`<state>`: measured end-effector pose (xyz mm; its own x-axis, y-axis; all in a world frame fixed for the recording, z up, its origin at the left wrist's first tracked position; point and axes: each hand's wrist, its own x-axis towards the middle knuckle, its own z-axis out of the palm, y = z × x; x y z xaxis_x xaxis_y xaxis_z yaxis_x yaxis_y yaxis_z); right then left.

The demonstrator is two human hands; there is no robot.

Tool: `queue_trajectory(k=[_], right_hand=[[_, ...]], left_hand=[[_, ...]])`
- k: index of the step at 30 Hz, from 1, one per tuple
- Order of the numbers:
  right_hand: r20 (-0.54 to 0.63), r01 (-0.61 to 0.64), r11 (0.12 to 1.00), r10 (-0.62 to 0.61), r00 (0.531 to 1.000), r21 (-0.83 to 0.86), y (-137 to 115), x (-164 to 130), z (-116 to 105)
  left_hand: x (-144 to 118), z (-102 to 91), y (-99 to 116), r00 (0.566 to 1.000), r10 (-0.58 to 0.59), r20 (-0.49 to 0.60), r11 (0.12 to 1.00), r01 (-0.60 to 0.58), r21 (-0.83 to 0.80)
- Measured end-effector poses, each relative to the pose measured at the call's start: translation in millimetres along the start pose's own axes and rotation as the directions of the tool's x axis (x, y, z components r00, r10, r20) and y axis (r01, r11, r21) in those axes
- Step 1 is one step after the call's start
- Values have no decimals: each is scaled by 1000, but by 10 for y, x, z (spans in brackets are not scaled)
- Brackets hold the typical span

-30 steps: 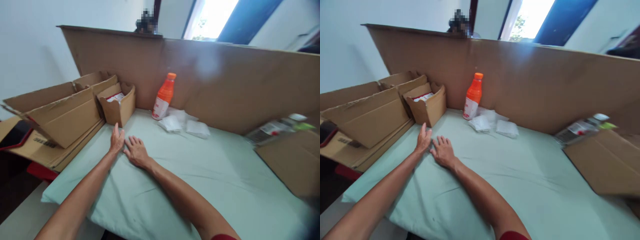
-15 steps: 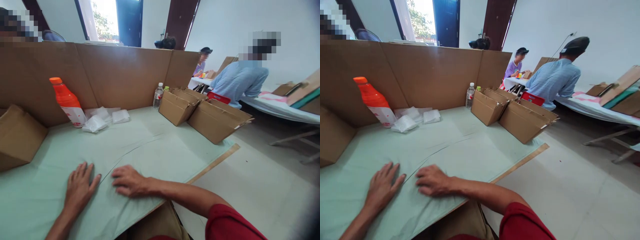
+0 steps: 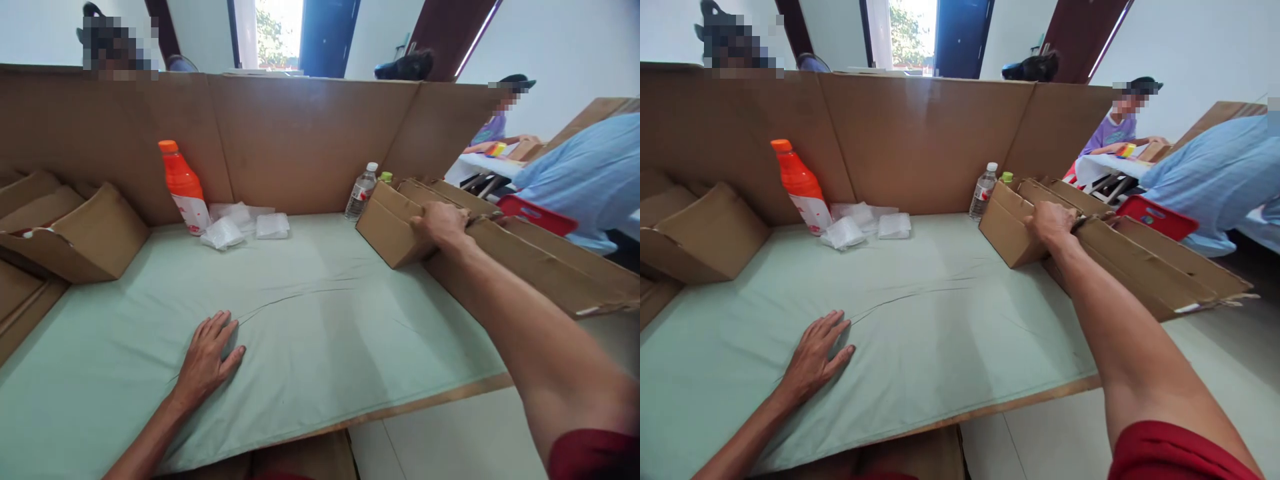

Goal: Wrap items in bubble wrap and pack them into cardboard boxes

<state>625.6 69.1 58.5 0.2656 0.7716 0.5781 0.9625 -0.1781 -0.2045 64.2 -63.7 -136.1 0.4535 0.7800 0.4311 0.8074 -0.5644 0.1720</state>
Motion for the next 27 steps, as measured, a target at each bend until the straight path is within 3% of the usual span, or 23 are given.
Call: queue_trajectory(k=[3, 7, 10, 13, 15, 16, 17, 19, 21, 22, 24, 26, 27], right_hand=[[34, 93, 995, -95, 995, 41, -30, -46, 79], [64, 247, 968, -249, 966, 36, -393, -499, -90], [89, 378, 924, -383, 920, 64, -796, -1066, -412], [50, 552, 807, -573, 818, 211, -1208, -1653, -843], [5, 600, 723, -640, 768, 342, -1393, -1965, -1123], [-20, 591, 697, -640, 768, 406, -1440, -2088, -1238], [-46, 556, 687, -609, 792, 467, -1455, -2191, -1326], [-72, 401, 710, -446, 892, 579, -1400, -2362, -1397], [25, 141, 735, -211, 977, 663, -1290, -2538, -1323], [131, -1, 728, -121, 984, 685, -1240, -2644, -1244], [394, -235, 697, -73, 916, 677, -1187, -2894, -1047], [604, -366, 675, -149, 783, 640, -1221, -3152, -856], [655, -390, 673, -188, 732, 629, -1265, -3261, -776]], left_hand=[[5, 7, -2, 1000, -1, -24, 1000, 0, -30], [-12, 43, -48, 997, -33, -70, 993, 25, -117], [-16, 66, -87, 989, -101, -104, 976, 79, -201], [-28, 28, -60, 971, -208, -117, 937, 164, -307], [-70, -41, 15, 955, -276, -109, 893, 213, -397], [-106, -86, 66, 948, -306, -93, 866, 236, -442], [-151, -134, 120, 942, -330, -67, 836, 259, -484], [-254, -229, 219, 927, -376, 8, 773, 318, -549], [-353, -313, 284, 900, -428, 81, 707, 390, -589], [-391, -347, 302, 885, -452, 111, 680, 423, -599], [-436, -397, 317, 860, -485, 158, 644, 474, -601], [-438, -428, 330, 849, -494, 187, 631, 498, -595], [-426, -437, 339, 848, -493, 195, 626, 501, -597]])
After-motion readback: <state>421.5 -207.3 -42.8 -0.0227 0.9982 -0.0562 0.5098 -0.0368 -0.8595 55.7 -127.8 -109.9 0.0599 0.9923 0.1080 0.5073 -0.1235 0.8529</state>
